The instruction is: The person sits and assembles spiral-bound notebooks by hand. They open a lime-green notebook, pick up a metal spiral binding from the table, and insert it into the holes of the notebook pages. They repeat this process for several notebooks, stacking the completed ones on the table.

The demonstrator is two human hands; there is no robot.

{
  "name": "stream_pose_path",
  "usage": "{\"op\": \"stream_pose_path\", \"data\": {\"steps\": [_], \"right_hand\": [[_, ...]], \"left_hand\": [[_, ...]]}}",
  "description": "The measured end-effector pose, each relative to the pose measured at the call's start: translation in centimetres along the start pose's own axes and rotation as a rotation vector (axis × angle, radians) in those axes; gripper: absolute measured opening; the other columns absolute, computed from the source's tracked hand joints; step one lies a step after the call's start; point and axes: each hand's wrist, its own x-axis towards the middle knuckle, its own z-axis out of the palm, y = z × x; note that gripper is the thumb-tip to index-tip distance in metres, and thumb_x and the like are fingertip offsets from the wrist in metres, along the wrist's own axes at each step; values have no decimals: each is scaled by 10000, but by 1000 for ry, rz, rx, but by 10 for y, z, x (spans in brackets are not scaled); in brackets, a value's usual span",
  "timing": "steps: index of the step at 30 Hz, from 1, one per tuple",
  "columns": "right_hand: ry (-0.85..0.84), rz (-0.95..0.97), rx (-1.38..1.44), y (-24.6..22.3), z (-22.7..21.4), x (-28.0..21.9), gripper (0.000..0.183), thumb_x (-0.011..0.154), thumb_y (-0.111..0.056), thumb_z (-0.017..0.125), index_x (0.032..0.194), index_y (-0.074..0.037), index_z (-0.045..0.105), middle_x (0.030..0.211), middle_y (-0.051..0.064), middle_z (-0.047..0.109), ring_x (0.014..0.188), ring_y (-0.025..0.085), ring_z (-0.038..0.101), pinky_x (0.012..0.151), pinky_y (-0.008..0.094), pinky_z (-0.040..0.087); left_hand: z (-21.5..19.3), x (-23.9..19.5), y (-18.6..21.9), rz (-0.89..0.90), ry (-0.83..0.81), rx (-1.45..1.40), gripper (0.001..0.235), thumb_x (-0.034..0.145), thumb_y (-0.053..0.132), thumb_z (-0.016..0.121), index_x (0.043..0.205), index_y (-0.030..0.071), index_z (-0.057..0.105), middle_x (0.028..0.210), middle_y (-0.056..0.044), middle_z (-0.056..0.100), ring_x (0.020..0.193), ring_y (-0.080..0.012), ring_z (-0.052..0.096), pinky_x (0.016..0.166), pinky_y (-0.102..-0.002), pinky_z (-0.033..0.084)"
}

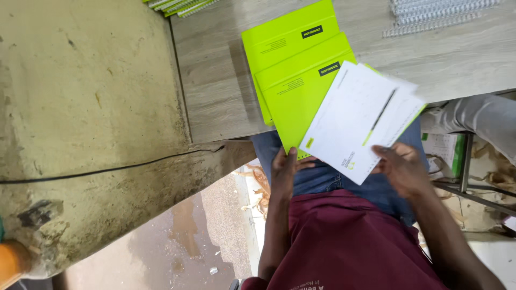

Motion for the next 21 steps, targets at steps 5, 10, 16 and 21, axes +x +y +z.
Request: {"op": "stream_pose_path", "data": {"steps": [5,10,16,21], "right_hand": [[-173,135,894,50,70,-30,275,929,-137,741,739,-163,544,671,-18,567,697,163,680,723,393,614],[-282,314,626,39,75,-23,305,865,-160,683,1019,78,572,1100,411,633,1155,611,666,930,670,591],[-361,-50,313,37,-21,28,652,964,-520,380,1271,25,567,1286,264,664,1057,408,674,840,537,564],[-261,217,-520,-96,23,0,1040,760,-748,310,1609,-148,348,1648,40,423,1494,248,459,1155,373,371]], "left_hand": [[-29,16,-46,-125,-147,-469,878,917,784,381,1195,23,719,1101,-154,746,1126,-354,683,924,-625,571],[2,12,-16,23,-132,-186,466,896,340,747,1255,64,641,1014,-28,723,821,-130,668,676,-280,530],[-27,-11,7,-7,-70,-194,544,763,155,848,1253,13,657,1127,-135,763,983,-288,736,784,-389,628],[3,-11,70,163,-203,188,701,815,363,795,1381,56,516,1304,-141,685,1177,-285,682,949,-416,603]]}}
